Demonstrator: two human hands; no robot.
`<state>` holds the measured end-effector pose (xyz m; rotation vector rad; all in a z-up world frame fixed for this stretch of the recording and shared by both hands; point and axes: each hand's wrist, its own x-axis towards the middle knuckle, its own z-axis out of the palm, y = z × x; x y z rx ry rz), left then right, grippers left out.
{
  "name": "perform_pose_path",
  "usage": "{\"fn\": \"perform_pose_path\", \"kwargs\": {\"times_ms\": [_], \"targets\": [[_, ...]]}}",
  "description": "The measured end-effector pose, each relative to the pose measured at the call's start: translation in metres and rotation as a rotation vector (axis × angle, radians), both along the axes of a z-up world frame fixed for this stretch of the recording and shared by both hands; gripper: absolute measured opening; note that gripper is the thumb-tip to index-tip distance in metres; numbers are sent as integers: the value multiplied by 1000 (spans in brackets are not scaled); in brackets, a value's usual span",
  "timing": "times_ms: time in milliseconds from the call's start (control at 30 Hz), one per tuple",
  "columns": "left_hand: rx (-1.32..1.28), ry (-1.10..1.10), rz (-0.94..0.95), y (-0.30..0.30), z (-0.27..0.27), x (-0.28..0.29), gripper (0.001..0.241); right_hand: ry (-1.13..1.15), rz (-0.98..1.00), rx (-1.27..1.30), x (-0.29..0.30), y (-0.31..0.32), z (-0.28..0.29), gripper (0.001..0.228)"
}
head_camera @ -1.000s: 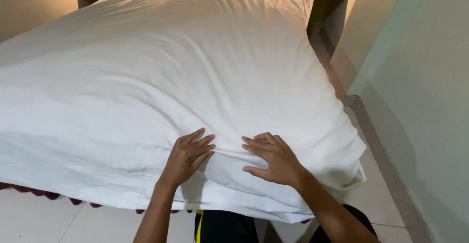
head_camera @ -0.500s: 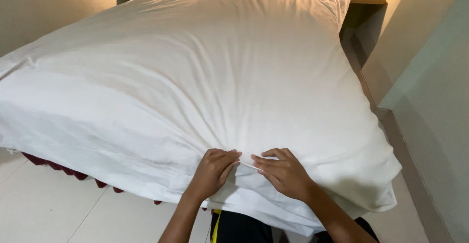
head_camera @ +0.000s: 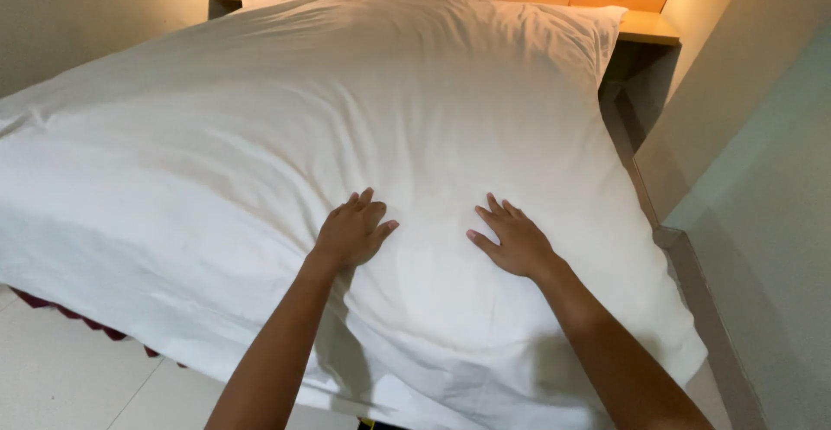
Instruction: The person spreads a white bedsheet over a mattress, smoothing it out and tucking the edges under the mattress by hand. They work around the bed to ensure the sheet is tight and wrinkle-free.
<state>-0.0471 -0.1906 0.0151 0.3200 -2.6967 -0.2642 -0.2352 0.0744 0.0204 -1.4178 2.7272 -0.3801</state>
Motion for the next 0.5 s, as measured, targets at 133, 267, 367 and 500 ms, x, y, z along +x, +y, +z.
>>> {"fn": "perform_pose_path", "kwargs": {"times_ms": [133, 267, 367, 500], "targets": [[54, -240, 152, -12, -1, -22, 59, 46, -61, 20, -23, -11, -17, 81], [58, -273, 207, -16, -18, -25, 68, 37, -143, 48, -18, -17, -13, 87], [65, -248, 231, -6, -17, -17, 67, 53, -151, 30, -11, -15, -13, 86], [55, -187, 255, -1, -9, -11, 65, 59, -153, -28, -10, -15, -14, 87]]}}
